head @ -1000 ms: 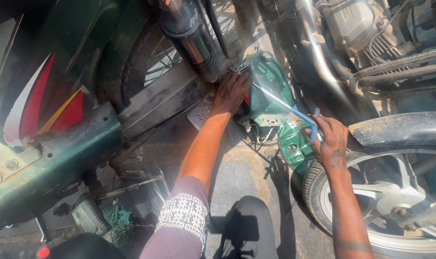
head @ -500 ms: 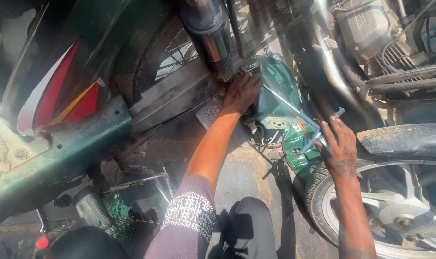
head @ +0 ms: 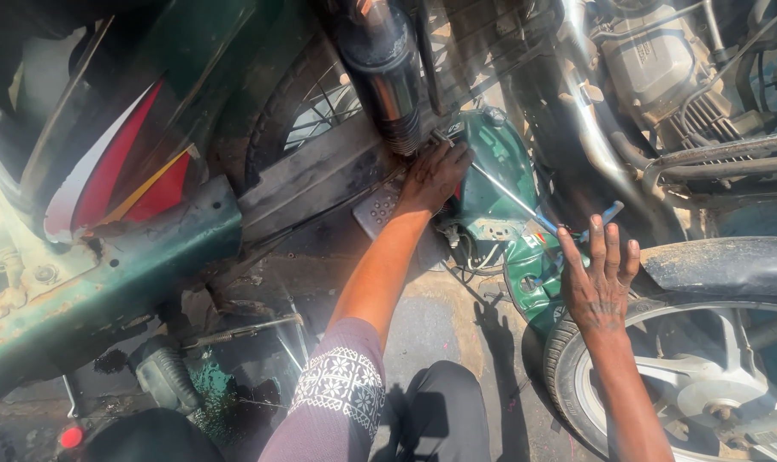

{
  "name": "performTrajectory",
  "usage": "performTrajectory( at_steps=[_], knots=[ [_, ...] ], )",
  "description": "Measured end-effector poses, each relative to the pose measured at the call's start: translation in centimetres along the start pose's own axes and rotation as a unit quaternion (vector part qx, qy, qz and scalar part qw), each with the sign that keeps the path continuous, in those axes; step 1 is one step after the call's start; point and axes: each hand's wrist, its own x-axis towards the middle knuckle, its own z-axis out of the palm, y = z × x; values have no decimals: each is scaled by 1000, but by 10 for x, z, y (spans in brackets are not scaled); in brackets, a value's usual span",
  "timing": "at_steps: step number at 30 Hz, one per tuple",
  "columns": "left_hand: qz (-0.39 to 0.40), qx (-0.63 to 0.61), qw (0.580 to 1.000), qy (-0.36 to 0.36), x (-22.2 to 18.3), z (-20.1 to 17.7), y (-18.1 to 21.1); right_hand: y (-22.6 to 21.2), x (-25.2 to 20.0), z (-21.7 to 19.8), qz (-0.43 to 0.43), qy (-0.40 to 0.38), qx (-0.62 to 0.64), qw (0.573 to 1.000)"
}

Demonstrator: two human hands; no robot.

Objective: The person repairs a motorcycle by removing a component from the side using a screwdriver and a wrench.

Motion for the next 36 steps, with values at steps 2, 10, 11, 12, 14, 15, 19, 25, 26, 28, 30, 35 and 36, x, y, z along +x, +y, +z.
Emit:
performTrajectory(
  at_steps=[2,10,11,12,14,15,19,25,26,28,30,35,36],
  knots=[
    [5,17,999,31,0,2,1,0,2,16,-27,11,63,998],
    [49,29,993,100,0,3,1,-6,18,50,31,82,333,939],
    [42,21,994,95,-2,2,0,-8,19,50,55,82,370,924],
    [39,14,995,92,0,1,-1,-10,21,51,82,83,403,908],
    [41,8,995,87,3,-2,-1,-11,25,54,133,62,468,871],
    [48,10,995,85,5,-4,-1,-8,29,56,157,39,499,851],
    [43,2,992,116,0,-6,2,0,37,42,151,-27,503,851],
    [52,28,990,128,2,-4,3,-5,45,36,83,75,481,870],
    [50,30,991,125,0,-2,3,-9,39,44,123,71,494,858],
    [43,33,991,120,2,6,0,-13,24,66,201,63,515,831],
    [39,59,993,96,5,11,0,-17,11,88,319,-36,544,776],
    [116,60,988,82,-24,-28,14,16,-1,120,243,-43,543,803],
    [87,65,990,92,-55,-40,30,19,2,127,155,27,483,861]
  ],
)
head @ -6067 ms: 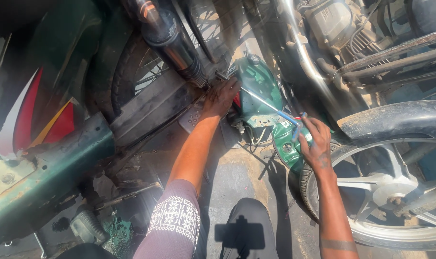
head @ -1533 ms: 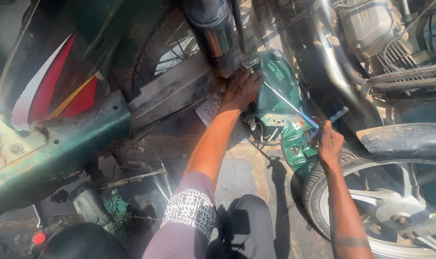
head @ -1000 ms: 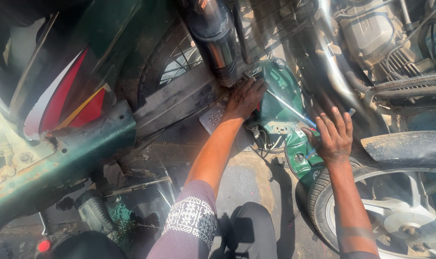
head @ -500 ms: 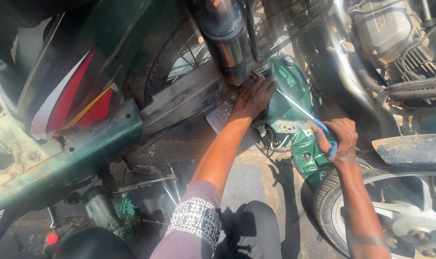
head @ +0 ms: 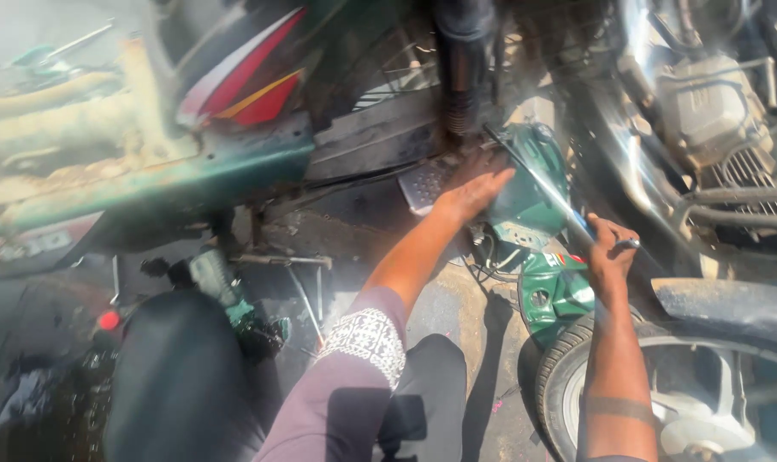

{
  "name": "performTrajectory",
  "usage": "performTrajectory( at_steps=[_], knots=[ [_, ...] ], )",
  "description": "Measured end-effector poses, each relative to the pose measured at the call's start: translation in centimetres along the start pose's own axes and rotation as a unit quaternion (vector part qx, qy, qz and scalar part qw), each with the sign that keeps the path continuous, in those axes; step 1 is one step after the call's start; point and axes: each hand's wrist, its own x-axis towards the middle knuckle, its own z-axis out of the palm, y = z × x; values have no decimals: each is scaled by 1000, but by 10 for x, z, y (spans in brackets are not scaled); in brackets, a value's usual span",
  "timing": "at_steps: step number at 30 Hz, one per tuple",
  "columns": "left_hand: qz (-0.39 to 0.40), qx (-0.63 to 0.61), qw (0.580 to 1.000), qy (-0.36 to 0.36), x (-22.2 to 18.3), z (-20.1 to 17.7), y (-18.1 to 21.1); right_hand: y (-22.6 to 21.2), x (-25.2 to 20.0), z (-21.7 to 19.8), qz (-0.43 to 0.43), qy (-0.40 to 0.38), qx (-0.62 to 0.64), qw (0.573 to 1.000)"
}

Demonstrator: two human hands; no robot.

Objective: The person repairs a motorcycle by removing a component from the side using a screwdriver and a wrench.

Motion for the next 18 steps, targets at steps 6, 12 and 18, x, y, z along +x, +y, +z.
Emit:
performTrajectory(
  at_steps=[6,12,18],
  knots=[
    [-356,98,913,173,-180,-165,84,-8,-10,24,273,-23,315,909],
    [-610,242,754,-9,-271,-249,39,-59,-62,34,121,1,211,970],
    [-636,209,742,-42,-285,-237,31,-107,-171,77,321,-58,322,889]
  ],
)
